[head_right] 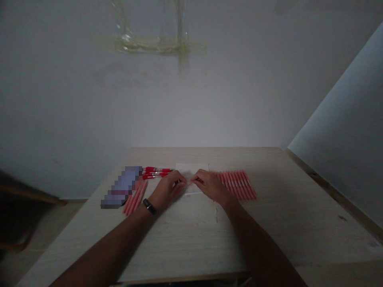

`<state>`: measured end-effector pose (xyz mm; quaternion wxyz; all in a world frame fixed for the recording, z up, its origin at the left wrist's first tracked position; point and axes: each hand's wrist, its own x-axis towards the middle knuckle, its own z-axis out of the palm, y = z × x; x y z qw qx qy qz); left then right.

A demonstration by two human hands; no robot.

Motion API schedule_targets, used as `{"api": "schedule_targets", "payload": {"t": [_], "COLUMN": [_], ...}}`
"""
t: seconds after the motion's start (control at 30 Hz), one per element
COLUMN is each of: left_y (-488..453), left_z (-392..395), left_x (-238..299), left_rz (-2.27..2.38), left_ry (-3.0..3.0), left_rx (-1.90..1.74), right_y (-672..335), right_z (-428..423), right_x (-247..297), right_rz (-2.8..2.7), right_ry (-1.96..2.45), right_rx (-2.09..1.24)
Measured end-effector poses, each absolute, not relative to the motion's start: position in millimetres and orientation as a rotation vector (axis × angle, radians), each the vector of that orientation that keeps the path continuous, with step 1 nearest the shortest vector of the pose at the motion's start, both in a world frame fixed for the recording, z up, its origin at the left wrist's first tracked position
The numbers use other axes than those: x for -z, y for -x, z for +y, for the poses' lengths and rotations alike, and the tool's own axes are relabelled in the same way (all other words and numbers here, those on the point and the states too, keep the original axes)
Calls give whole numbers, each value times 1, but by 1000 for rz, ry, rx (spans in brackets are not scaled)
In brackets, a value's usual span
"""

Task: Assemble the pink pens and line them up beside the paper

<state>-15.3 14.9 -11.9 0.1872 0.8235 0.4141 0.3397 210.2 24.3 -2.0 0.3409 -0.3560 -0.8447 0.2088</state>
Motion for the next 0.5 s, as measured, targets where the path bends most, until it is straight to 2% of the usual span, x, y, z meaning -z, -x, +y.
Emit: {"api": "schedule_targets", "payload": {"t": [0.5], "left_y": [11], "left_z": [8], "left_x": [7], "left_rz": [1342], "left_ry": [-2315], "left_rx": [-903], "right_y": [-207], "right_z": [23], "right_x": [3], "right_rz": [-2160], "right_ry": [1014], "right_rx": [-574]}}
